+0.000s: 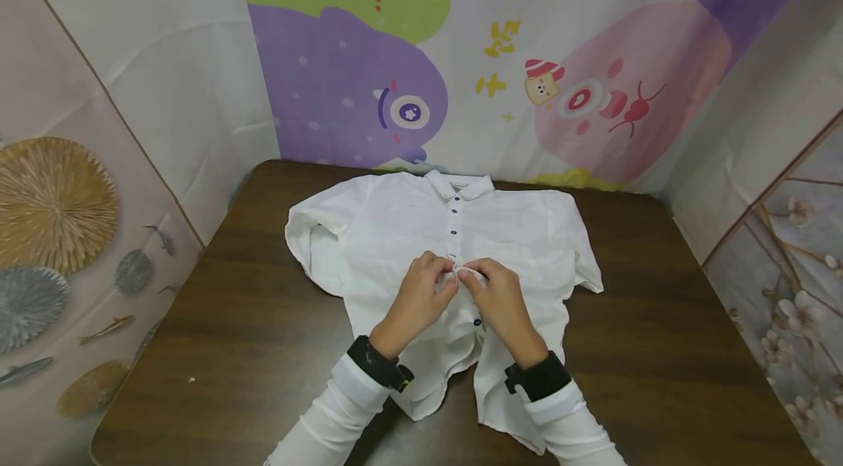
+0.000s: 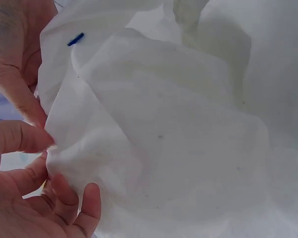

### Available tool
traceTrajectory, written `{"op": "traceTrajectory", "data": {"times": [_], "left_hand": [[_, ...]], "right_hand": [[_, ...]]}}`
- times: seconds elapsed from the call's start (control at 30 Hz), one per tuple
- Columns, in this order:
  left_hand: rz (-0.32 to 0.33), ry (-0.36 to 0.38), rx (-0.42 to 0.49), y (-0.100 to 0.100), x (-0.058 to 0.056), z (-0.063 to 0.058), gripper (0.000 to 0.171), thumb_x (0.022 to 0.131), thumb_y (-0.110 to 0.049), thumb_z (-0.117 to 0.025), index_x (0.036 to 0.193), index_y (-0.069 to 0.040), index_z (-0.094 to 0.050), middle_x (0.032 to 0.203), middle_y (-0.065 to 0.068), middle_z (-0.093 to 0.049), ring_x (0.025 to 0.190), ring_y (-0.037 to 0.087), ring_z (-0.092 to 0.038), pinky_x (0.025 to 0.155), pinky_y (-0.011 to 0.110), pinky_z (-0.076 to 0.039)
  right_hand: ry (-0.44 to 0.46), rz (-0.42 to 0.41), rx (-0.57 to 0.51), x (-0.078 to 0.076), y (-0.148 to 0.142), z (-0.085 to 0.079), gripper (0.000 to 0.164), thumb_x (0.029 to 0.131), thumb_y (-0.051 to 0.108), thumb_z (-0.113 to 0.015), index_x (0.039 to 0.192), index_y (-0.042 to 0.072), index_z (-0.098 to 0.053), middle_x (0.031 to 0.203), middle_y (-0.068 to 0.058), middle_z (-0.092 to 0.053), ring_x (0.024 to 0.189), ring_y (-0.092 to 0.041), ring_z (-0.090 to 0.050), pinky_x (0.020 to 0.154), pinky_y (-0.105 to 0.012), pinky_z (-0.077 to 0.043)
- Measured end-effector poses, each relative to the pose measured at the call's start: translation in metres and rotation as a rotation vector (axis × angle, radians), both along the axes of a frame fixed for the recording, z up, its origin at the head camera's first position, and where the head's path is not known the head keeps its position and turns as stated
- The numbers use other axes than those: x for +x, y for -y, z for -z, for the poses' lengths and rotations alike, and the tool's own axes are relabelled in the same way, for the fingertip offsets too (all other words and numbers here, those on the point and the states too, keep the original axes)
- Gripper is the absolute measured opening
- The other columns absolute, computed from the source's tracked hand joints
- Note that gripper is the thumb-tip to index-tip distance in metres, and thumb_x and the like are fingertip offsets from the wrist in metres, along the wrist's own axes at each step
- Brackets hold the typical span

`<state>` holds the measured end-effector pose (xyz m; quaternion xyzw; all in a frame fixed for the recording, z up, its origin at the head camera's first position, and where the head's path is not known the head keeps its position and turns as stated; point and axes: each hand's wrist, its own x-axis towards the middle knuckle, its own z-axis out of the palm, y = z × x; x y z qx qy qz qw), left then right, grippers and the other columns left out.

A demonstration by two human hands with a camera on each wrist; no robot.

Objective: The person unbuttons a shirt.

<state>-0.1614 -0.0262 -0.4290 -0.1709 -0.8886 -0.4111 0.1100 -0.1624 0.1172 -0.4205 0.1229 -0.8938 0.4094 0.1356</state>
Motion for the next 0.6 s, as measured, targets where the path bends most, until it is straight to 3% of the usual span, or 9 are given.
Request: {"op": "traceTrajectory", "data": {"times": [0.6], "left_hand": [[-0.013, -0.002, 0.015, -0.0003, -0.0017, 0.0036, 0.009, 0.081, -0.005, -0.057, 0.086, -0.001, -0.063, 0.078, 0.007, -0.051, 0.072, 0.018, -0.045, 0.067, 0.028, -0.039]], "right_hand": [[-0.042, 0.028, 0.028, 0.0015, 0.0060, 0.0047, 0.021, 0.088, 0.020, -0.063, 0.089, -0.001, -0.065, 0.088, -0.015, -0.065, 0.086, -0.030, -0.062, 0.079, -0.043, -0.048]]}}
